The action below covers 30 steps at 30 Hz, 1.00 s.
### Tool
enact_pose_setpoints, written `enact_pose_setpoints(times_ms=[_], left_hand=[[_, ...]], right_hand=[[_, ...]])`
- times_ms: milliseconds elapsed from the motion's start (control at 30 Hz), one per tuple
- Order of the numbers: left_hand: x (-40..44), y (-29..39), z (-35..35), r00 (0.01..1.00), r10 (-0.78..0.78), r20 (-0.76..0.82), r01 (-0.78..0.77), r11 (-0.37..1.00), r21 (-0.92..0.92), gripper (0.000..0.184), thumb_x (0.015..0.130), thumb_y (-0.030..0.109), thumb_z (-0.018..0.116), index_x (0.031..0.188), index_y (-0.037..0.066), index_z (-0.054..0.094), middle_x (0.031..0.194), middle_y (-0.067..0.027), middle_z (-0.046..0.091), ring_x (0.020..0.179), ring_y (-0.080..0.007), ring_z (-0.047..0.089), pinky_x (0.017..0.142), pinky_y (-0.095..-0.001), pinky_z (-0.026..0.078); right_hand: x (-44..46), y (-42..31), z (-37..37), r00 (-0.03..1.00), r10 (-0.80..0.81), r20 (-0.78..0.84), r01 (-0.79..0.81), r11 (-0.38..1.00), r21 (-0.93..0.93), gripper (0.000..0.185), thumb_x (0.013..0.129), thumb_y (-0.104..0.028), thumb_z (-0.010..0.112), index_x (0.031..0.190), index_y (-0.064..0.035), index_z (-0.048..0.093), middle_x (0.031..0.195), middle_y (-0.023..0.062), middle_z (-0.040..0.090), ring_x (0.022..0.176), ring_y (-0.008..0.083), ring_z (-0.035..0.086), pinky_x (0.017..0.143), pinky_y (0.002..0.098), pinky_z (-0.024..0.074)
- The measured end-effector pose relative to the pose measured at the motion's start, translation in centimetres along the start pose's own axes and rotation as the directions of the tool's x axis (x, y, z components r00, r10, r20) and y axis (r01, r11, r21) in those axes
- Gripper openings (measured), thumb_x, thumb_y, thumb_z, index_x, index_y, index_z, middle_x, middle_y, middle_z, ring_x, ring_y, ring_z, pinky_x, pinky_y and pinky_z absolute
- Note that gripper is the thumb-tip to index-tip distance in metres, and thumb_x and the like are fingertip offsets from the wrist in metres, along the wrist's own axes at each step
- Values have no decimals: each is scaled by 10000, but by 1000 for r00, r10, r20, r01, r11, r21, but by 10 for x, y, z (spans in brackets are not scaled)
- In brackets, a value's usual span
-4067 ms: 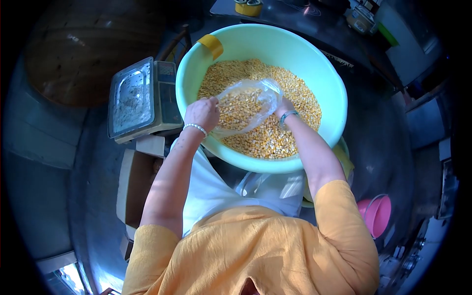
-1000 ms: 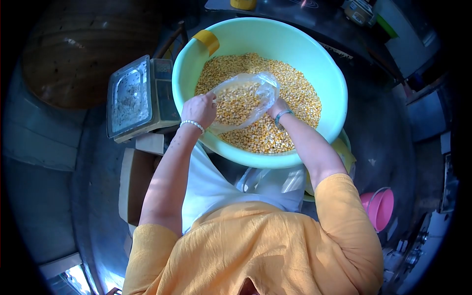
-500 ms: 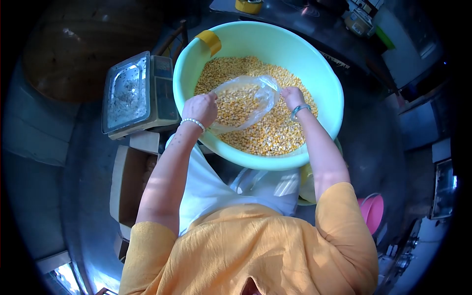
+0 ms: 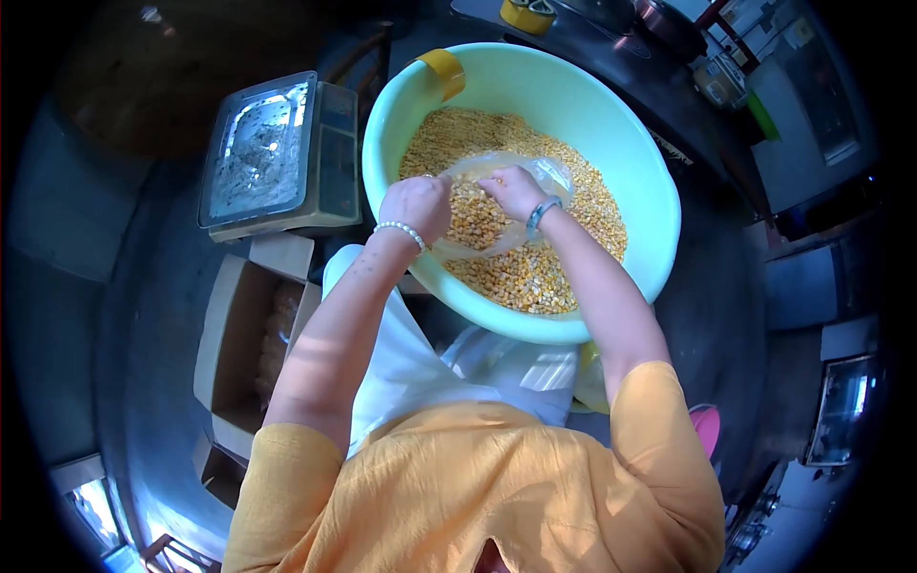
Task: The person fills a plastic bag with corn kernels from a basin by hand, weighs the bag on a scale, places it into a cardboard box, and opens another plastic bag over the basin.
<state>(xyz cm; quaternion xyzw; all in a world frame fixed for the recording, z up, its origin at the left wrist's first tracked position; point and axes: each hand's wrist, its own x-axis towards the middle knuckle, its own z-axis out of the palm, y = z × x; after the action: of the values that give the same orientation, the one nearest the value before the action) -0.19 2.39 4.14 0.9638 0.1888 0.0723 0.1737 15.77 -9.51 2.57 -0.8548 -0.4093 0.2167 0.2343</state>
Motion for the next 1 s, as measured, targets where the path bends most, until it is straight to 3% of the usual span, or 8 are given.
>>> enact_pose_setpoints(times_ms=[167, 267, 467, 567, 667, 767, 867, 1000], left_hand=[[1, -1, -1, 1000, -4, 4, 4, 1000, -24, 254, 774, 133, 507, 997, 107, 626, 783, -148, 645, 762, -298, 625, 706, -403, 489], [1, -1, -3, 1000, -6, 8, 7, 1000, -26, 261, 771, 128, 505, 1003, 110, 623, 789, -150, 644, 769, -297, 624, 709, -402, 489], [1, 1, -4, 1000, -7, 26, 8, 1000, -16, 263, 773, 132, 510, 1012, 103, 615, 815, -153, 644, 792, -296, 622, 725, -399, 486], [0, 0, -2, 1000, -8, 27, 9, 1000, -16, 255, 777, 142, 518, 1010, 96, 613, 830, -152, 645, 805, -296, 620, 737, -398, 484], [0, 2, -3, 1000, -14, 28, 15, 1000, -15, 251, 780, 148, 524, 1009, 92, 611, 843, -150, 647, 816, -296, 619, 746, -396, 482], [0, 2, -3, 999, -20, 25, 20, 1000, -12, 250, 779, 152, 527, 1006, 91, 611, 853, -147, 648, 822, -295, 618, 752, -395, 480], [2, -1, 4, 1000, -8, -1, 8, 1000, 8, 249, 773, 156, 528, 998, 91, 611, 853, -145, 648, 817, -294, 618, 749, -395, 481], [0, -1, 6, 995, 53, -85, -52, 998, 19, 213, 751, 86, 468, 906, 57, 612, 753, -149, 635, 744, -302, 621, 680, -402, 488]], right_hand=[[44, 63, 12, 954, 205, -219, -251, 945, -211, 333, 835, -345, 542, 903, -39, 656, 743, 125, 641, 666, 214, 612, 710, 329, 482], [41, 50, 0, 925, 348, -152, -372, 910, -184, 365, 833, -321, 506, 994, -20, 635, 1030, 186, 619, 939, 311, 599, 858, 370, 453], [24, 36, -10, 881, 471, -39, -465, 879, 102, 294, 844, -174, 453, 1042, -33, 618, 1076, 187, 600, 1005, 293, 579, 888, 356, 434], [24, 58, -5, 951, 297, -84, -304, 948, -88, 277, 846, -125, 454, 1061, -51, 612, 897, 128, 649, 696, 229, 633, 687, 347, 506], [3, 40, -3, 996, 32, -85, -56, 954, -296, 311, 778, -36, 444, 1021, -64, 635, 1044, 184, 608, 939, 311, 596, 845, 392, 457], [-24, 10, 11, 987, 17, 160, 60, 885, -463, 322, 782, -33, 470, 1056, -92, 628, 968, 152, 625, 901, 304, 602, 828, 378, 469], [-50, 2, 21, 933, -108, 344, 273, 835, -477, 302, 777, -38, 480, 1033, -90, 632, 957, 142, 622, 892, 308, 601, 820, 384, 470], [-59, 3, 22, 939, -223, 263, 321, 845, -429, 236, 775, -61, 501, 965, -81, 640, 920, 137, 632, 866, 303, 606, 794, 389, 477]])
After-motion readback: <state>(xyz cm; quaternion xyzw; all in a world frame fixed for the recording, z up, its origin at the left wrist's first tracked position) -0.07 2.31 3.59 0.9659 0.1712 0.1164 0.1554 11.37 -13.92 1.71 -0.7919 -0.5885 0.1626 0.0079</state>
